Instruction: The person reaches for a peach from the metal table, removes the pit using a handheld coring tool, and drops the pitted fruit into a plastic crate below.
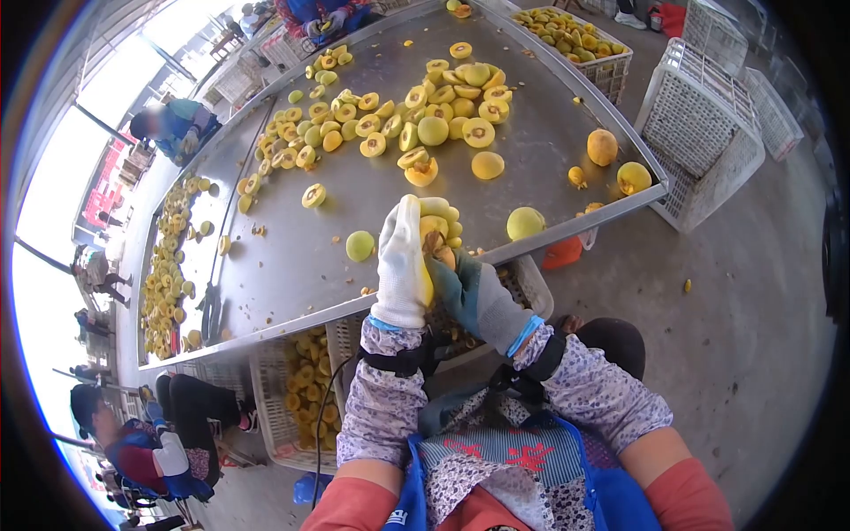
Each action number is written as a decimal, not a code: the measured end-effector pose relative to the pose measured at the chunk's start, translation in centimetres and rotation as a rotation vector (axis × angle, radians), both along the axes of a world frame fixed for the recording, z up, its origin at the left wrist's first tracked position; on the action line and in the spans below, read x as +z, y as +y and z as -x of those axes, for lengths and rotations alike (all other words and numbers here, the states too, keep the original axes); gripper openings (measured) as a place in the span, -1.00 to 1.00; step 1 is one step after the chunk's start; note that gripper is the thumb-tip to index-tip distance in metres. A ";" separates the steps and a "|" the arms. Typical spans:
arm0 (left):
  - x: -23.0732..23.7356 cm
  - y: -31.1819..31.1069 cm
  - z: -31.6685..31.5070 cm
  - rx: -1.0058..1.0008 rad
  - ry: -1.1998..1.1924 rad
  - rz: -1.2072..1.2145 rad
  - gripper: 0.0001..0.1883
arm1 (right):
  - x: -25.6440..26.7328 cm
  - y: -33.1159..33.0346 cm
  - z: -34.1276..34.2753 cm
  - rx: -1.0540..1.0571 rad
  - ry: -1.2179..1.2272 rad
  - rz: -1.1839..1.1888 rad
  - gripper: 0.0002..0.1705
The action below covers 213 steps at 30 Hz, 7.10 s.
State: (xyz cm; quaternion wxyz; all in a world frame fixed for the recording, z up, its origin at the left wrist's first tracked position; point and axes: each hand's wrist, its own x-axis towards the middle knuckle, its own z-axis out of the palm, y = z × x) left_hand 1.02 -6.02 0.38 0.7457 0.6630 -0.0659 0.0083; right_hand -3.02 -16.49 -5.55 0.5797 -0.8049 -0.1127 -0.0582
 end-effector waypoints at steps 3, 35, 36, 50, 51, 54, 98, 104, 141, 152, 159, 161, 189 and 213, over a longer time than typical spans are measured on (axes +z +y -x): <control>0.6 -0.3 0.3 -0.034 0.032 0.028 -0.61 | 0.8 -0.3 0.2 0.037 0.092 -0.140 -0.64; -1.7 1.9 -0.8 -0.261 0.217 0.339 -0.46 | 4.2 -2.0 0.9 0.508 0.944 -0.530 -0.45; -1.7 2.0 -0.9 -0.258 0.215 0.340 -0.46 | 4.3 -1.7 1.1 0.435 0.864 -0.552 -0.38; 0.4 5.2 -2.3 0.238 0.180 0.441 -0.61 | 3.9 -0.9 2.8 0.488 0.990 -0.462 -0.42; 1.1 6.9 -2.0 0.275 0.128 0.378 -0.60 | 4.3 -1.4 2.8 0.498 1.050 -0.541 -0.43; 3.0 13.5 -0.6 0.503 0.043 0.151 -0.60 | 4.3 -2.3 2.9 0.556 1.111 -0.609 -0.42; 14.9 15.9 -7.4 0.089 -0.469 -1.365 -0.53 | 5.3 -3.2 0.3 -0.091 0.270 -0.817 -0.69; 18.1 16.7 7.1 -0.455 0.178 -1.411 -0.54 | 5.2 -2.4 -0.5 -0.180 0.249 -0.884 -0.60; -1.8 1.4 0.3 -0.035 -0.246 -0.175 -0.58 | 1.1 -1.1 0.7 -0.053 -0.091 0.276 -0.66; -3.0 0.9 1.8 0.048 -0.182 0.263 -0.67 | 0.5 2.2 0.8 0.042 0.383 -0.125 -0.50; -2.0 3.3 1.5 -0.083 0.097 0.284 -0.61 | -2.8 3.6 1.3 0.135 -0.140 -0.144 -0.51; -1.6 4.1 1.3 -0.138 0.110 0.224 -0.58 | -0.5 2.7 1.8 0.263 0.479 -0.464 -0.48; 0.1 24.9 -7.3 0.534 0.197 -1.030 -0.17 | 4.3 1.6 1.7 0.353 0.919 -0.469 -0.51; -2.2 16.3 -11.5 -0.013 0.032 -0.870 -0.62 | -0.9 3.9 -1.9 0.285 0.480 -0.467 -0.74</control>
